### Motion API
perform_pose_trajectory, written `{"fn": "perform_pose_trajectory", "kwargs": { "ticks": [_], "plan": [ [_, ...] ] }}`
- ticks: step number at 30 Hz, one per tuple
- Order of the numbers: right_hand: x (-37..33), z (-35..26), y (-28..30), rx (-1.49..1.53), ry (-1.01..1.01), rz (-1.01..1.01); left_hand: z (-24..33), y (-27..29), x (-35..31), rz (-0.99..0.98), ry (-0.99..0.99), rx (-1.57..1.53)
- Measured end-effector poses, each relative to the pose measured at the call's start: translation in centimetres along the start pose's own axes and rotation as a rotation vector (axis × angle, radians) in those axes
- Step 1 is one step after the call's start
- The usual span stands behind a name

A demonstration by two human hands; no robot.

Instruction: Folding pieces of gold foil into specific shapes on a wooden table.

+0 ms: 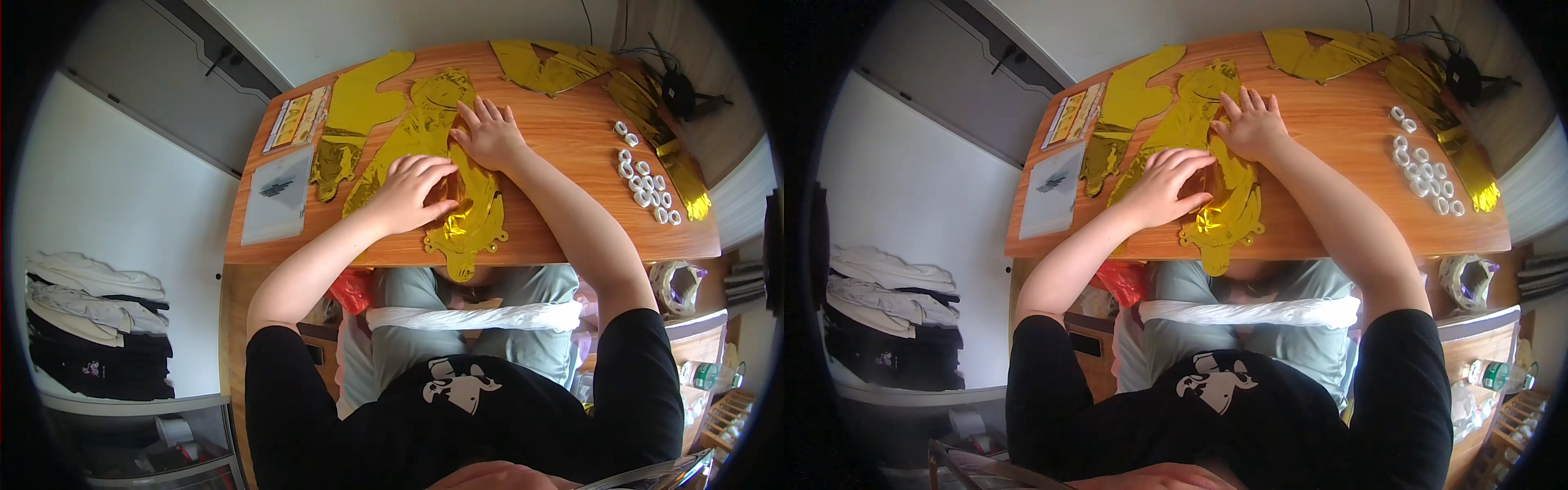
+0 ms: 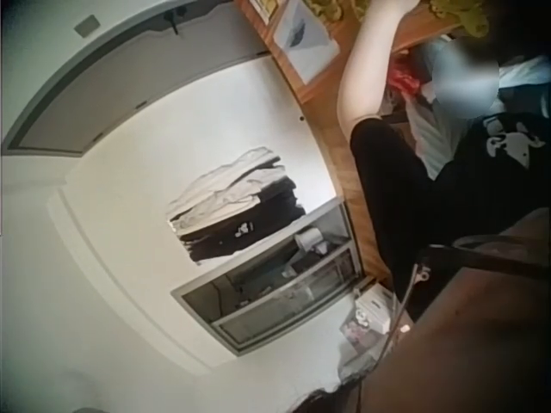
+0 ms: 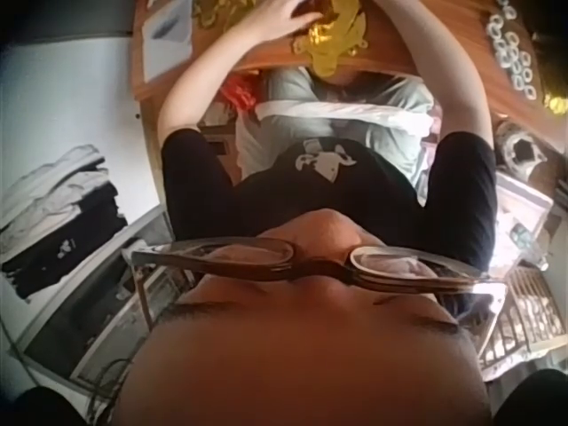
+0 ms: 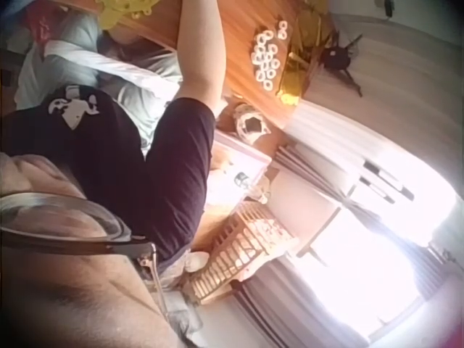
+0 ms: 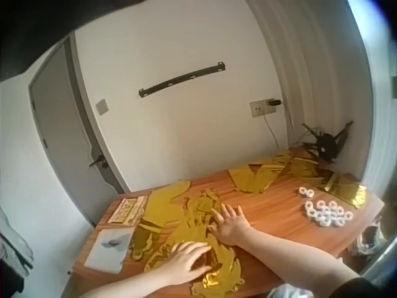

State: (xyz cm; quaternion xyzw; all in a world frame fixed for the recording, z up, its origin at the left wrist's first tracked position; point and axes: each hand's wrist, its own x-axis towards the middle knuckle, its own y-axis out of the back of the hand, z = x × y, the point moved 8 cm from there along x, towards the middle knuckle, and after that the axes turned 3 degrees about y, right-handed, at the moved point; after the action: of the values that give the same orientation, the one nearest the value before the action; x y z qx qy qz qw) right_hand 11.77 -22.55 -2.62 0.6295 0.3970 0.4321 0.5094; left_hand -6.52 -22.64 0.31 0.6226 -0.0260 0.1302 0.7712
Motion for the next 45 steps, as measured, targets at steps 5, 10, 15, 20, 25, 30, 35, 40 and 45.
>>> {"fn": "perform_pose_trajectory", "kwargs": {
  "ticks": [5, 10, 15, 20, 25, 30, 35, 40, 45],
  "plan": [
    [0.1, 0.1, -0.2, 0.011, 0.007, 0.012, -0.7, 0.0, 1.0, -0.034, -0.010, 0.069],
    [0.1, 0.2, -0.3, 0.022, 0.011, 0.024, -0.9, -0.1, 1.9, -0.072, -0.046, 0.158],
    [0.1, 0.2, -0.3, 0.024, 0.013, 0.036, -1.5, -0.6, 2.5, -0.085, -0.065, 0.217],
    [0.0, 0.0, 0.1, 0.027, 0.018, 0.031, -1.9, -0.7, 2.8, -0.084, -0.055, 0.196],
    [-0.1, 0.2, 0.0, 0.019, 0.018, 0.027, -1.8, -0.7, 3.1, -0.101, -0.041, 0.186],
    [-0.1, 0.0, 0.1, -0.003, 0.025, 0.069, -1.4, 0.0, 2.6, -0.096, -0.018, 0.229],
    [-0.2, 0.1, 0.0, 0.001, 0.022, 0.070, 0.1, 0.3, 1.7, -0.143, -0.066, 0.209],
    [0.0, 0.0, -0.1, -0.021, 0.018, 0.028, 0.2, 0.1, 0.3, -0.109, -0.099, 0.176],
    [0.0, 0.0, 0.0, -0.031, 0.016, 0.031, 1.1, 1.1, -0.2, -0.021, -0.180, 0.077]
  ]
}}
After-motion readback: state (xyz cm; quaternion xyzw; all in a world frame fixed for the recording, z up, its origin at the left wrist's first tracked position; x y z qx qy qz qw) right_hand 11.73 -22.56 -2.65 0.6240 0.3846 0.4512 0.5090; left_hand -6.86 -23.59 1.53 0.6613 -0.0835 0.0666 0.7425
